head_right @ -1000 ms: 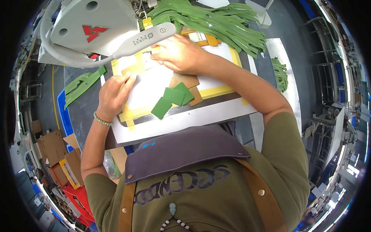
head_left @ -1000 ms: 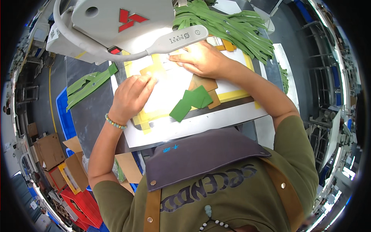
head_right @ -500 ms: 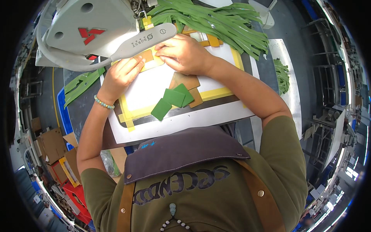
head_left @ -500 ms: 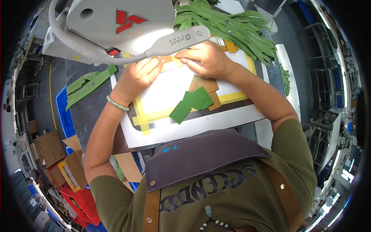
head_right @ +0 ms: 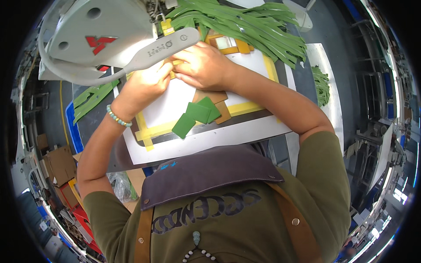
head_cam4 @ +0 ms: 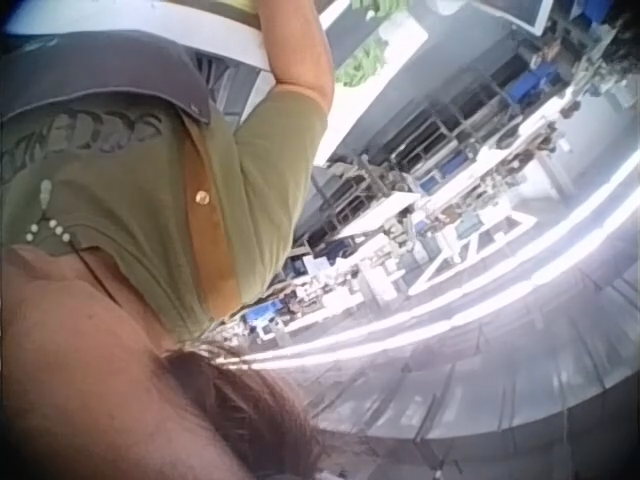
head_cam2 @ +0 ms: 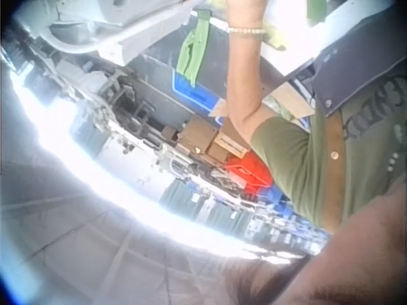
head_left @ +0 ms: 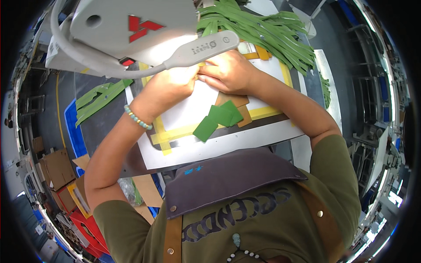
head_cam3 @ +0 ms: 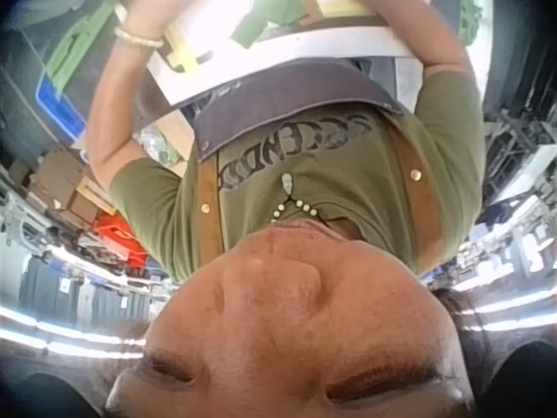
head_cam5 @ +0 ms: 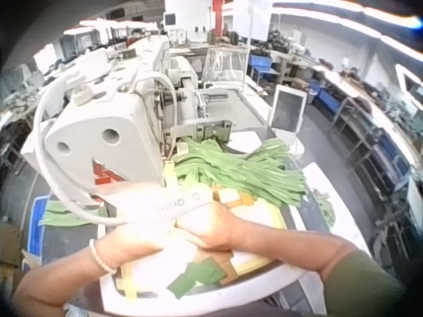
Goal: Using an industrial sewing machine to sew together small strips of green and brown leather.
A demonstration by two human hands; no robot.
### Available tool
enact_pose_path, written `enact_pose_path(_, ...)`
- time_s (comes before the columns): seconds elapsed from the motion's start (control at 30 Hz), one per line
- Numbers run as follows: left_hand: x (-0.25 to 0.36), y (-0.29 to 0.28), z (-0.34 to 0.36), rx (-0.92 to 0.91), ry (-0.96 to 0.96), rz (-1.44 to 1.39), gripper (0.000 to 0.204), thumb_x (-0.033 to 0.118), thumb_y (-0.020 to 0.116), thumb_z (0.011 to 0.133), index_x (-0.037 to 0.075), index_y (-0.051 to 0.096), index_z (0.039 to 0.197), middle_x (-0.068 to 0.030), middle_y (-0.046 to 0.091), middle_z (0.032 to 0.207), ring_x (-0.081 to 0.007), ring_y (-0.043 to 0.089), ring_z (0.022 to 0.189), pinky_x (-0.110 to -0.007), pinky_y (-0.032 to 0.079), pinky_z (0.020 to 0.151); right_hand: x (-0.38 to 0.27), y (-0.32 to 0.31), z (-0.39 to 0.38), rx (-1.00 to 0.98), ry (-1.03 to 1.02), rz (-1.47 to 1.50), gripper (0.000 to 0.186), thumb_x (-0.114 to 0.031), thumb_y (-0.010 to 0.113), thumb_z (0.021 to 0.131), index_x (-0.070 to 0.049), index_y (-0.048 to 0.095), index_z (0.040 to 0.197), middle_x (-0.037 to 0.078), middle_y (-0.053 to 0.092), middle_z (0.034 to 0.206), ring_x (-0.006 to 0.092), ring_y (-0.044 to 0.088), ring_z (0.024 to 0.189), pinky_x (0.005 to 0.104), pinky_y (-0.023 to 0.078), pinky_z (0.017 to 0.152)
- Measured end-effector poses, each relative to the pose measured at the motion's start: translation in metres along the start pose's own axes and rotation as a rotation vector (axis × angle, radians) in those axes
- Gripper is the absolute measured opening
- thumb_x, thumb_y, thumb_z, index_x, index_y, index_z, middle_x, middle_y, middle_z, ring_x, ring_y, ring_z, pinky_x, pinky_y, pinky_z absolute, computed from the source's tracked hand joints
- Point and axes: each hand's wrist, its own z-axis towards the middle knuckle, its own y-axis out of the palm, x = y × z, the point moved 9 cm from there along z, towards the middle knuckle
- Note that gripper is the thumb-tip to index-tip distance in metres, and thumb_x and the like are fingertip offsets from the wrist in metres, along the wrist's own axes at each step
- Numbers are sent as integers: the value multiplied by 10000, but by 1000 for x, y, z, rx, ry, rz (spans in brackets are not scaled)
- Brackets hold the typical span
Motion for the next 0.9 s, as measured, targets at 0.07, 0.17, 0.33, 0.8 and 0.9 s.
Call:
enact_pose_path(0.07, 9, 10, -4, -13, 4, 56, 113, 62, 690, 804, 16, 702, 906, -68, 644, 957, -172, 659, 857, -289, 574, 724, -2, 1, -1, 23, 10, -2, 256, -238, 742, 923, -68, 772, 1112, 76, 702, 1253, 289, 647, 1157, 443, 499, 1022)
enact_pose_path(0.17, 12, 3, -14, -42, -6, 66, 148, 38, 707, 797, 1, 713, 940, -99, 681, 1013, -225, 689, 882, -347, 584, 783, 0, -5, -7, 41, 0, 1, 282, -222, 753, 903, -42, 767, 1119, 88, 710, 1239, 296, 655, 1158, 453, 506, 1009)
enact_pose_path(0.33, -29, -34, -78, 175, -251, -13, 190, 108, 754, 820, 18, 709, 981, -85, 688, 1140, -250, 631, 945, -376, 541, 815, 5, 1, -8, -40, 50, 122, 297, -197, 746, 897, -51, 780, 1153, 91, 740, 1223, 283, 670, 1144, 453, 508, 998)
enact_pose_path(0.8, -71, -6, -163, -56, -1040, -1097, 173, 131, 674, 1034, -3, 731, 1127, -17, 679, 987, -77, 580, 821, -267, 496, 777, -62, -2, 30, 14, -28, 156, 289, -90, 741, 923, -78, 733, 1212, 42, 745, 1211, 250, 717, 1059, 386, 586, 880)
enact_pose_path(0.9, -61, 5, -169, 8, -1130, -1316, 211, 170, 610, 1086, -3, 722, 1132, -10, 701, 1007, -73, 614, 865, -255, 519, 847, -64, 26, 50, -16, 107, 295, 305, -112, 711, 961, -85, 711, 1265, 61, 744, 1192, 269, 717, 1037, 396, 581, 847)
